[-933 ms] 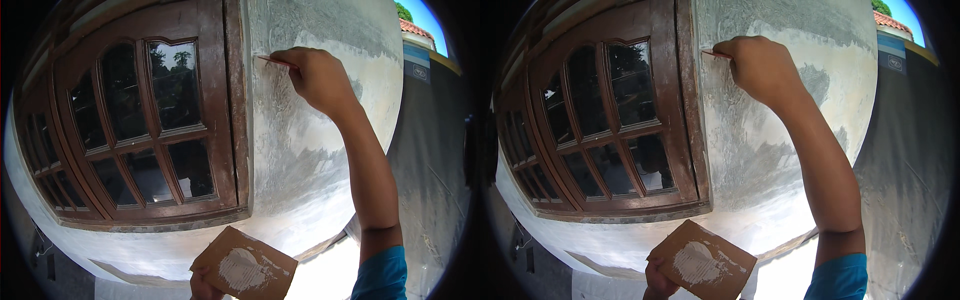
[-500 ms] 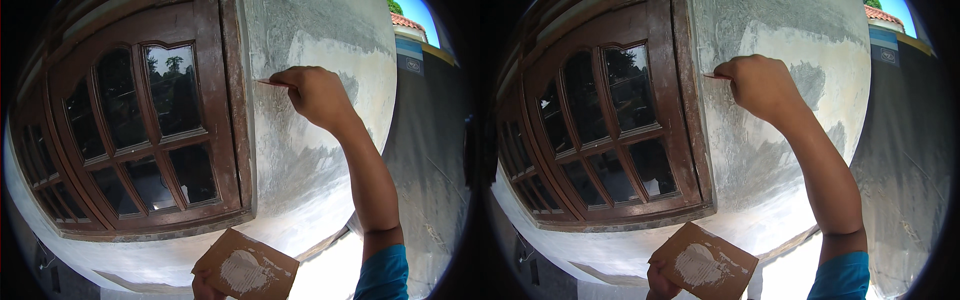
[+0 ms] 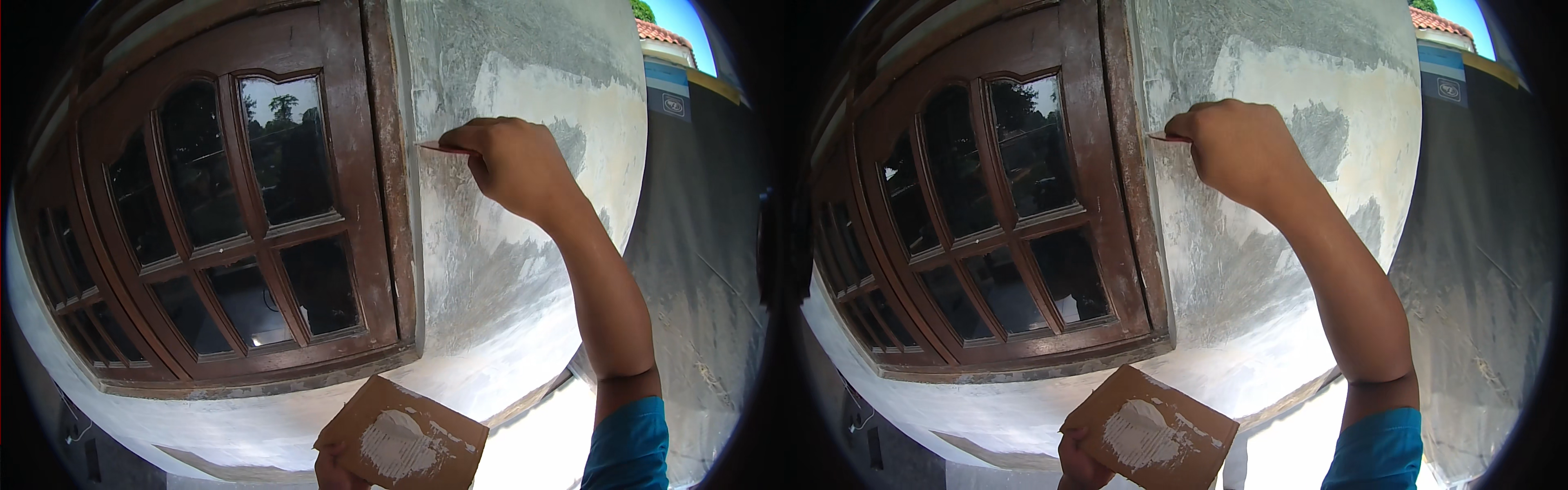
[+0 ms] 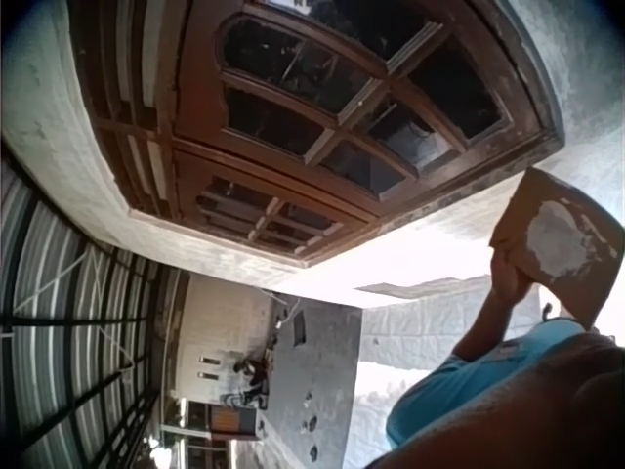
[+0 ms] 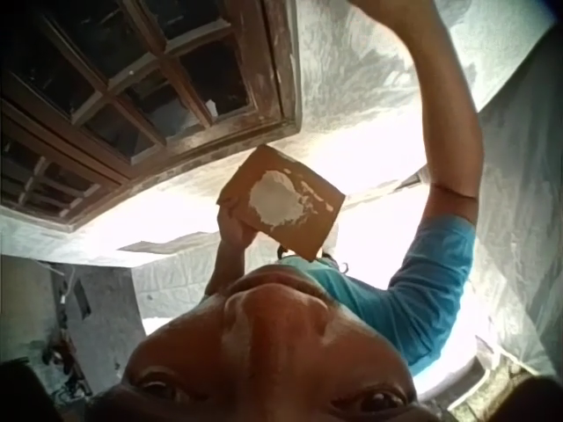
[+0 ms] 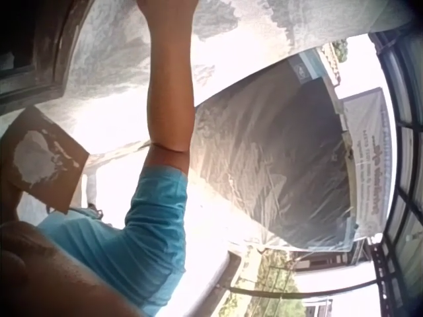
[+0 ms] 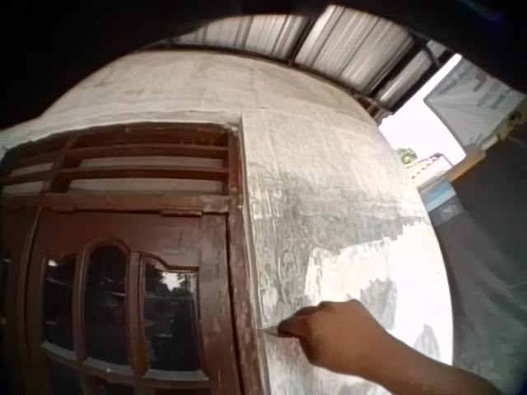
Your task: Applying wall putty to gaps between a window frame and the wall and smoothing it with a scraper tool.
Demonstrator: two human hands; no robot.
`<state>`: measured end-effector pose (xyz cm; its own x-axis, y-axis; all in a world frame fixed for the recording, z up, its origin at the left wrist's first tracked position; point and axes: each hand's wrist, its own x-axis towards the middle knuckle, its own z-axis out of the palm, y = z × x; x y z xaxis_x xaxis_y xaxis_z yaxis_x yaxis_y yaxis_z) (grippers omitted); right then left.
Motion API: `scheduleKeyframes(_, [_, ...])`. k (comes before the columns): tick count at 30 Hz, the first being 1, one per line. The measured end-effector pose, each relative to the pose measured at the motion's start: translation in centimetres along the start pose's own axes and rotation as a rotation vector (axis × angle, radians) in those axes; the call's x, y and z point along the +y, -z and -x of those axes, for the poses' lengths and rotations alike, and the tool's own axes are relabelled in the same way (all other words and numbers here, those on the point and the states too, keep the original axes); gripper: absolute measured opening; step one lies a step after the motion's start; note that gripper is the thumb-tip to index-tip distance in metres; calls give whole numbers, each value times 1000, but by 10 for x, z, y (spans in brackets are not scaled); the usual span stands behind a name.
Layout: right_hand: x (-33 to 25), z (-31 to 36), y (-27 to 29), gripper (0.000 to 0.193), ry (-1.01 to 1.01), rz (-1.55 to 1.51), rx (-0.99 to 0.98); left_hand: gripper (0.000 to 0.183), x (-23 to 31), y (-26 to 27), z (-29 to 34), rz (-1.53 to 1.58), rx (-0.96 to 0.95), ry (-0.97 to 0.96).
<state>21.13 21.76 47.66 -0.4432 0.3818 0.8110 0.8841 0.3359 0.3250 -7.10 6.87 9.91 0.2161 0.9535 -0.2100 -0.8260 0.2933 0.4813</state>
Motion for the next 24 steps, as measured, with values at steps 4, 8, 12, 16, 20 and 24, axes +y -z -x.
scheduleKeyframes(4, [22, -70, 34, 34, 39, 128, 194, 51, -8, 4, -6, -22, -32, 5])
scheduleKeyframes(8, [30, -46, -2, 31, 74, 116, 252, 52, -14, 26, -14, -56, -37, 52])
scheduleKeyframes(12, [0, 59, -47, 34, 66, -40, 111, 54, -11, 18, -9, 127, -243, 67])
scheduleKeyframes(16, [8, 41, -17, 36, -9, -95, -107, 56, -9, 9, -2, -11, -65, -1])
scheduleKeyframes(20, [23, -36, 17, 36, -17, 94, 298, 56, -14, 10, -11, 4, -86, 12])
scheduleKeyframes(24, [6, -30, -10, 39, 88, 172, 440, 56, -20, 12, -8, 150, -215, 75])
